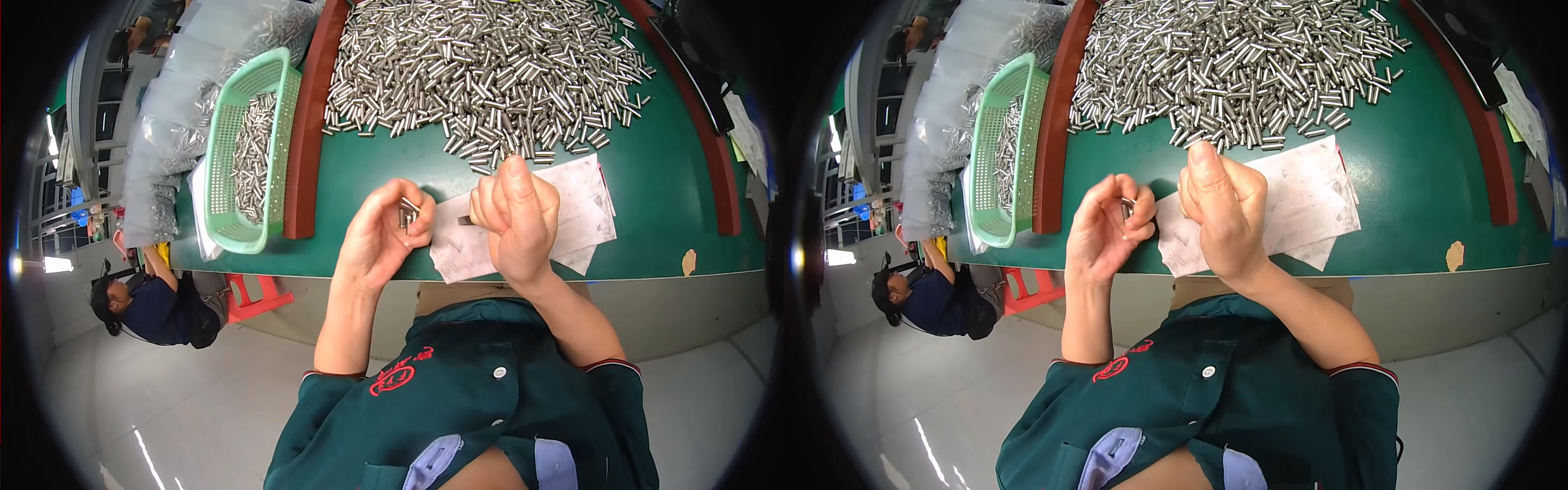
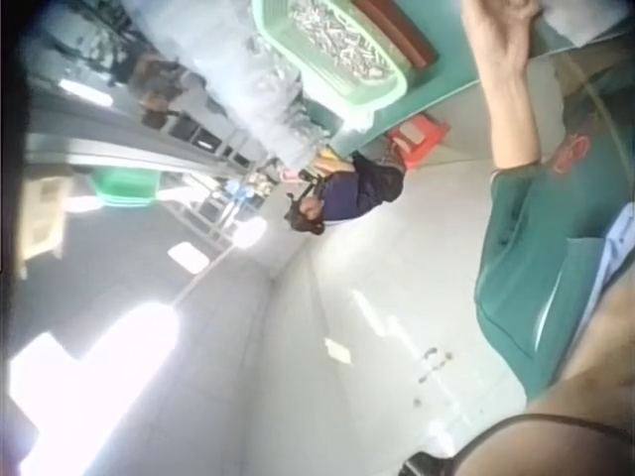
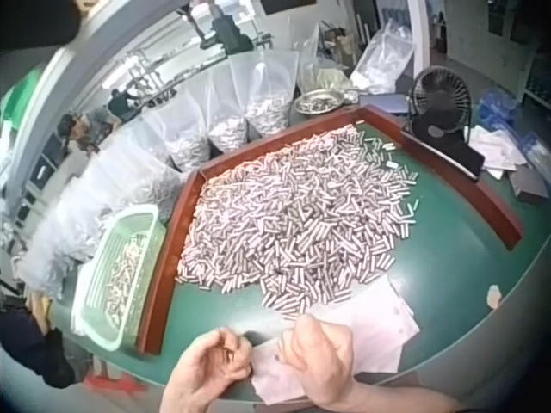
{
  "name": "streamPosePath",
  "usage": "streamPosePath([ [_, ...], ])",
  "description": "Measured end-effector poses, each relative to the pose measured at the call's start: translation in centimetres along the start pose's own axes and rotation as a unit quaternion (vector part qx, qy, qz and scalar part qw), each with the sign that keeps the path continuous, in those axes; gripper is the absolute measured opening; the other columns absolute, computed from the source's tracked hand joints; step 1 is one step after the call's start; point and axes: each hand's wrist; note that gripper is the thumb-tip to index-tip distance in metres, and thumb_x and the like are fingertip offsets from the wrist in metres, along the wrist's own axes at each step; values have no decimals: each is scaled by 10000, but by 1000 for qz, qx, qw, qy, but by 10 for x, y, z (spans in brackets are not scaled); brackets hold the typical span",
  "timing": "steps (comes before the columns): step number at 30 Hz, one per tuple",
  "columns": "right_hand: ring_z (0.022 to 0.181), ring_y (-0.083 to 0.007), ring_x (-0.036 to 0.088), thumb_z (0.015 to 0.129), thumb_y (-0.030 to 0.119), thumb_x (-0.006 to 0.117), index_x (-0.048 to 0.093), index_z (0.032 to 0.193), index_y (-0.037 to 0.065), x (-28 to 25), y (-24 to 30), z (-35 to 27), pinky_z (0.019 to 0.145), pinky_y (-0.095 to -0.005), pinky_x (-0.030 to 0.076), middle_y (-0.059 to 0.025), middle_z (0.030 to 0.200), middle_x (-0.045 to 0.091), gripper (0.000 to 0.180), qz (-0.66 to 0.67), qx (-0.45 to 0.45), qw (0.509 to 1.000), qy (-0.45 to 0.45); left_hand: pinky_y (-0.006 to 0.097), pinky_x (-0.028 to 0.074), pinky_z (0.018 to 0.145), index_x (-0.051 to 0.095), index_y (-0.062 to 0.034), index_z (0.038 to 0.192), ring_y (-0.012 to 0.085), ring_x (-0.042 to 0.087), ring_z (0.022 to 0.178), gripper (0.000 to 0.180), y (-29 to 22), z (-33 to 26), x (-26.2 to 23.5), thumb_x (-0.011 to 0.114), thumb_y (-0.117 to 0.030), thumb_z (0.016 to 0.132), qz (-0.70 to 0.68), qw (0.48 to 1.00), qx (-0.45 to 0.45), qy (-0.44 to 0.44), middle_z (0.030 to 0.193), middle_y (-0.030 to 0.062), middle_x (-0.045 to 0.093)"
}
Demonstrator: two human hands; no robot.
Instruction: Inspecting and cleaning small metal pins using a handheld scraper tool at a workbench.
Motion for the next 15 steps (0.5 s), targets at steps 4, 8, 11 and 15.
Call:
streamPosePath([
  [4,393,-56,167,919,231,319,259,525,104,0,1,-1,385,-227,161,27,428,237,418,-46,3,999,13,192,235,438,495,-27,692,46,287,471,243,-13,20,-6,513,-214,846,228,968,89,-49,537,-36,381],
  [8,393,-56,166,918,235,320,259,525,104,-1,0,-1,386,-227,161,26,426,237,419,-45,8,999,6,238,272,407,579,-24,773,84,308,402,114,-21,58,-5,641,-102,719,633,694,306,-154,466,-10,368],
  [11,394,-56,167,918,240,321,258,526,105,1,2,-2,387,-227,162,27,427,236,420,-50,3,999,7,308,312,396,563,-46,762,180,376,363,127,-20,66,-4,652,-95,686,727,576,333,-171,433,56,378],
  [15,394,-57,168,918,244,323,254,526,105,-3,2,-2,388,-228,163,27,427,234,421,-56,11,998,2,311,324,397,560,-36,711,198,428,375,88,-13,55,1,636,-76,693,749,573,292,-161,443,66,422],
])
Point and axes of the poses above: each hand's wrist, its own z-axis towards the middle knuckle, its own x-axis out of the palm, y = z × x
